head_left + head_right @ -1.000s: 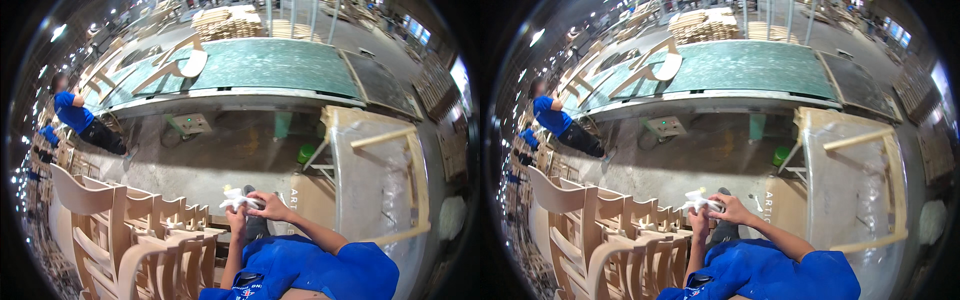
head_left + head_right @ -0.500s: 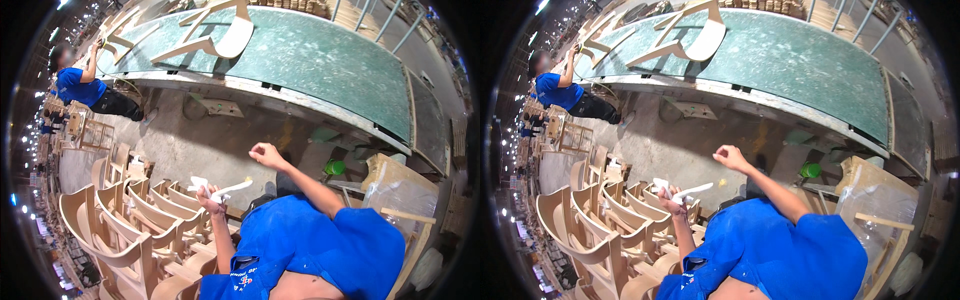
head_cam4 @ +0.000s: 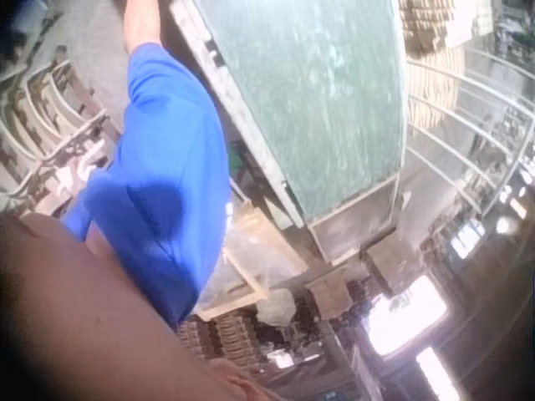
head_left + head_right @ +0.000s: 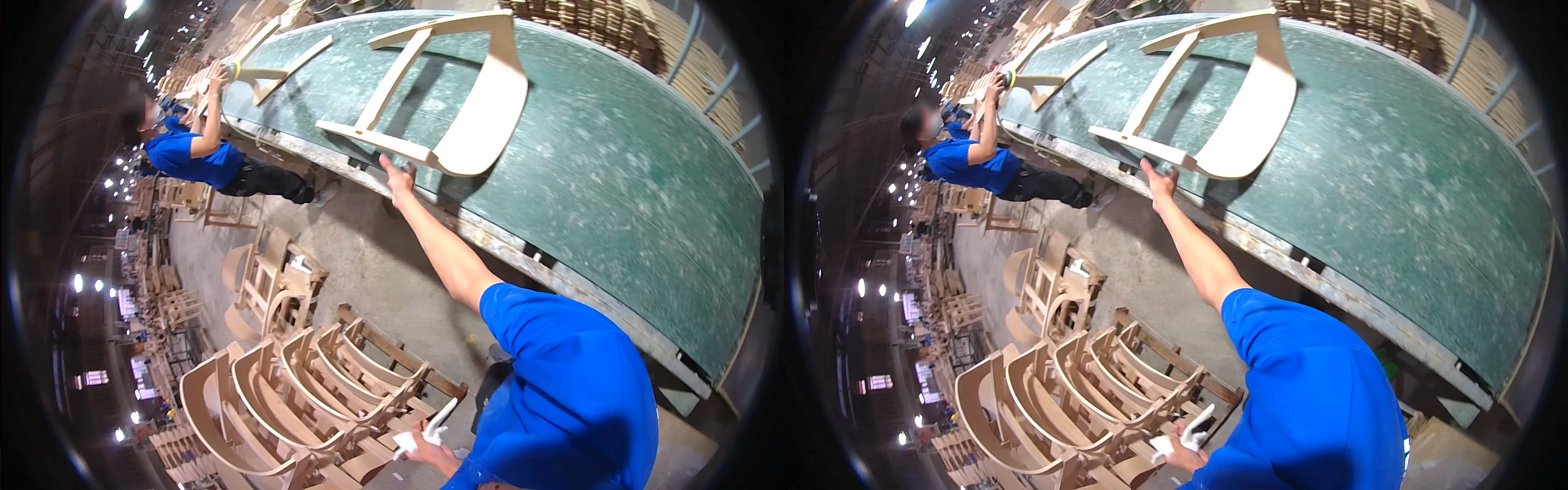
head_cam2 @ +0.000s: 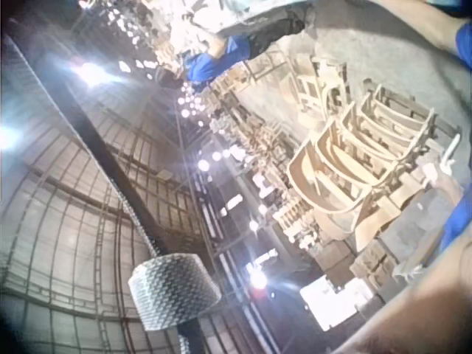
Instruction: The person assembles wooden chairs by inserting metal fasteners into pre-drilled holes and tightening them with a screwdriver. They wipe the chair surfaces with a white cloth and stack the finished chairs on a pallet.
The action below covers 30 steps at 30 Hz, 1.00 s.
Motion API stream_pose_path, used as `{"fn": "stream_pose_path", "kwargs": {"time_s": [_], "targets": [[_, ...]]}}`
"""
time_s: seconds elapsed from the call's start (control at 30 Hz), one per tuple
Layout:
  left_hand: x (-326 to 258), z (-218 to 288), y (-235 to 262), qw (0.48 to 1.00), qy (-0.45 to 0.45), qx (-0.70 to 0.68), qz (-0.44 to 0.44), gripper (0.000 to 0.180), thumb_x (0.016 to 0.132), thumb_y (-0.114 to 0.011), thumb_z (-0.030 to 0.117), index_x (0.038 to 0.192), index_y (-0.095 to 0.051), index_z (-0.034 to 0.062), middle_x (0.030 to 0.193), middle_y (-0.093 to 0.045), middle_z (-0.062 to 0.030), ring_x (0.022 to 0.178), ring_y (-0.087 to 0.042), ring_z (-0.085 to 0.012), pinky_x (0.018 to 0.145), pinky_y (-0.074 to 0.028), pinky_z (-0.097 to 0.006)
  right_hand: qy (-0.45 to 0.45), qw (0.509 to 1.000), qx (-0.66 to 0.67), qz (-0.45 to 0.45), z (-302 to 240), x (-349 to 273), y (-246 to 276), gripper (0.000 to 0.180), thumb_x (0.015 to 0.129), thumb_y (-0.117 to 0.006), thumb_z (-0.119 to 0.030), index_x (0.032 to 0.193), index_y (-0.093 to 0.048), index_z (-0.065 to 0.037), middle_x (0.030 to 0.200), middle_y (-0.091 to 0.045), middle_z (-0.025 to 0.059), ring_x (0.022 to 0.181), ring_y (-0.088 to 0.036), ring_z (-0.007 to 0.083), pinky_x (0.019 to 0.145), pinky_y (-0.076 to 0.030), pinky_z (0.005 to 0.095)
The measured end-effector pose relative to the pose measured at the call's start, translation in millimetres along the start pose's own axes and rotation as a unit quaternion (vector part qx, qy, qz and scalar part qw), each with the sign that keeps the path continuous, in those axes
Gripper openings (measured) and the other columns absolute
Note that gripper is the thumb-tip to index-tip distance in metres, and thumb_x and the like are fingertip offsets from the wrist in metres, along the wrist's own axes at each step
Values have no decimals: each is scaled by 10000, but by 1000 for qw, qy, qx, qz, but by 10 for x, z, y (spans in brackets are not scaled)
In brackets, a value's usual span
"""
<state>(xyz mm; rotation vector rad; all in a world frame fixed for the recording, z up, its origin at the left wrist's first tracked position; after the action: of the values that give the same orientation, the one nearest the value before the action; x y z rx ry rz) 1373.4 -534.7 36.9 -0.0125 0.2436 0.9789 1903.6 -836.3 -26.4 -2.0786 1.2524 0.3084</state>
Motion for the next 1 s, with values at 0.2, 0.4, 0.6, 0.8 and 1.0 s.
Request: {"fn": "stream_pose_path", "kwargs": {"time_s": [0.2, 0.4, 0.6, 0.8, 1.0], "targets": [[-442, 221, -644, 998, -8, 34, 60, 199, 849, -590, 47, 1009, -495, -24, 857, -584, -102, 541, -519, -161, 430, -453, -296, 95, 986, 89, 101, -77, 187, -273, 692, 594, -880, -247, 1125, -529, 27, 1063, -603, 93, 977, -565, 183, 873, -449, 297], [-548, 553, -1743, 996, 34, 2, -86, 217, 912, -586, 195, 838, -424, 72, 531, -393, -25, 351, -359, -122, 288, -286, -267, 166, 962, 200, 78, -868, 459, 328, 363, 648, -850, -170, 892, -666, 27, 853, -661, 27, 788, -581, 106, 740, -461, 269], [-680, 582, -2504, 972, 28, 56, -225, 222, 866, -648, 166, 855, -458, 51, 559, -438, -27, 369, -433, -129, 319, -383, -265, 191, 959, 53, 202, -2047, 897, 1556, 452, 678, -807, -352, 837, -683, 53, 825, -685, 56, 758, -611, 154, 733, -470, 341], [-757, 609, -2989, 924, -28, 117, -364, 204, 843, -666, 157, 860, -490, 56, 587, -459, -19, 379, -440, -106, 329, -398, -243, 270, 886, 153, 346, -3183, 1622, 3684, 554, 744, -732, -436, 929, -611, 72, 874, -611, 108, 734, -545, 132, 640, -461, 331], [-715, 436, -3237, 900, 74, 132, -409, 220, 841, -658, 172, 739, -519, 37, 551, -500, -43, 369, -483, -132, 339, -409, -263, 271, 940, 23, 208, -2280, 1073, 4595, 380, 877, -617, -362, 1030, -582, -15, 953, -593, 28, 900, -537, 100, 773, -446, 292]]}}
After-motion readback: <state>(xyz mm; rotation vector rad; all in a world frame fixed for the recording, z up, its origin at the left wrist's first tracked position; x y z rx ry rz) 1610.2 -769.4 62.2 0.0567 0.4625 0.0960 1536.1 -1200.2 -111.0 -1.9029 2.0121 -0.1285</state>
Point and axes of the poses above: each hand's wrist, its own x-axis towards the middle knuckle, its own y-axis out of the back of the hand, z = x × y, the point moved 2 cm from there along x, towards the middle knuckle
